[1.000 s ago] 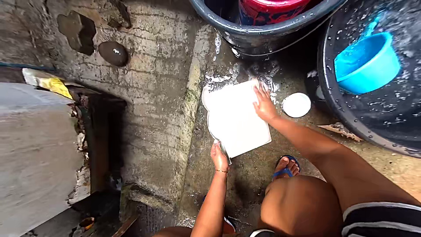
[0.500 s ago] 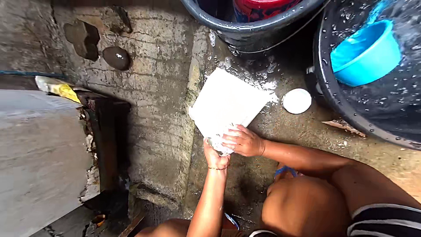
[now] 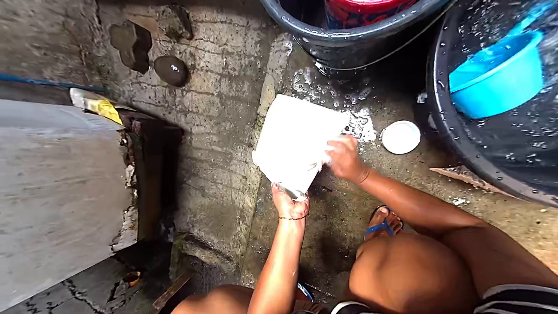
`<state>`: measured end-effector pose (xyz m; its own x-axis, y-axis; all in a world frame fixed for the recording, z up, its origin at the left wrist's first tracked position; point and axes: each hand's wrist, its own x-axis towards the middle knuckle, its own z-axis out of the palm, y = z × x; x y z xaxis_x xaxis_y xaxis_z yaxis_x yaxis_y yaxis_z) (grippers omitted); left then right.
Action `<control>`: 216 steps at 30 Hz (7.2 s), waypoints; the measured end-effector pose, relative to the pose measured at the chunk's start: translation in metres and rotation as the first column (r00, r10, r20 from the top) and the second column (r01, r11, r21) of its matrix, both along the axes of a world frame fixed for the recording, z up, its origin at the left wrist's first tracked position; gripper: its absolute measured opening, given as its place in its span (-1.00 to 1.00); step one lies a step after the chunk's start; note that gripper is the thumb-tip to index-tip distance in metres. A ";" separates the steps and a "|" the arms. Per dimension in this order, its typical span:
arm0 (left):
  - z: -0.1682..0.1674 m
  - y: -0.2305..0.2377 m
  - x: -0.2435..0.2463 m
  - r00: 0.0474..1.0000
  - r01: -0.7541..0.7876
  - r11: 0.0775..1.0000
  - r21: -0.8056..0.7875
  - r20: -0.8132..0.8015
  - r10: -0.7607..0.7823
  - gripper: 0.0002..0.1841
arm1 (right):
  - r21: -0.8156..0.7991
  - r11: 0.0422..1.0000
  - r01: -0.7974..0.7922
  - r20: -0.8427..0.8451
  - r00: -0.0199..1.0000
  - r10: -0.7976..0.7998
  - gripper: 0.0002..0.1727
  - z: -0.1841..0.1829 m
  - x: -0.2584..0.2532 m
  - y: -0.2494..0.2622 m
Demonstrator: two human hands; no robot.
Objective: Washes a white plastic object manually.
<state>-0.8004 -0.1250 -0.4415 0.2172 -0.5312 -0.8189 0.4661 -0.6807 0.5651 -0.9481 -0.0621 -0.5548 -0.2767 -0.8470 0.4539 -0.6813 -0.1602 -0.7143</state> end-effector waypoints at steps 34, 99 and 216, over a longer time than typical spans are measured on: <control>-0.005 0.020 -0.005 0.993 0.064 0.954 -0.293 0.113 -0.031 -0.34 | 0.466 0.884 -0.032 0.884 -0.008 -0.467 -0.66 0.066 0.023 -0.044; -0.013 0.028 -0.001 0.957 0.246 0.826 -0.507 0.261 -0.125 -0.35 | 0.665 0.726 -0.176 0.736 -0.012 -0.677 -0.70 0.058 0.025 -0.035; 0.067 -0.008 0.109 -0.061 0.964 -0.247 -0.094 0.831 -0.552 -0.09 | 0.279 0.960 -0.036 0.468 0.878 -0.103 -0.63 0.081 -0.084 -0.106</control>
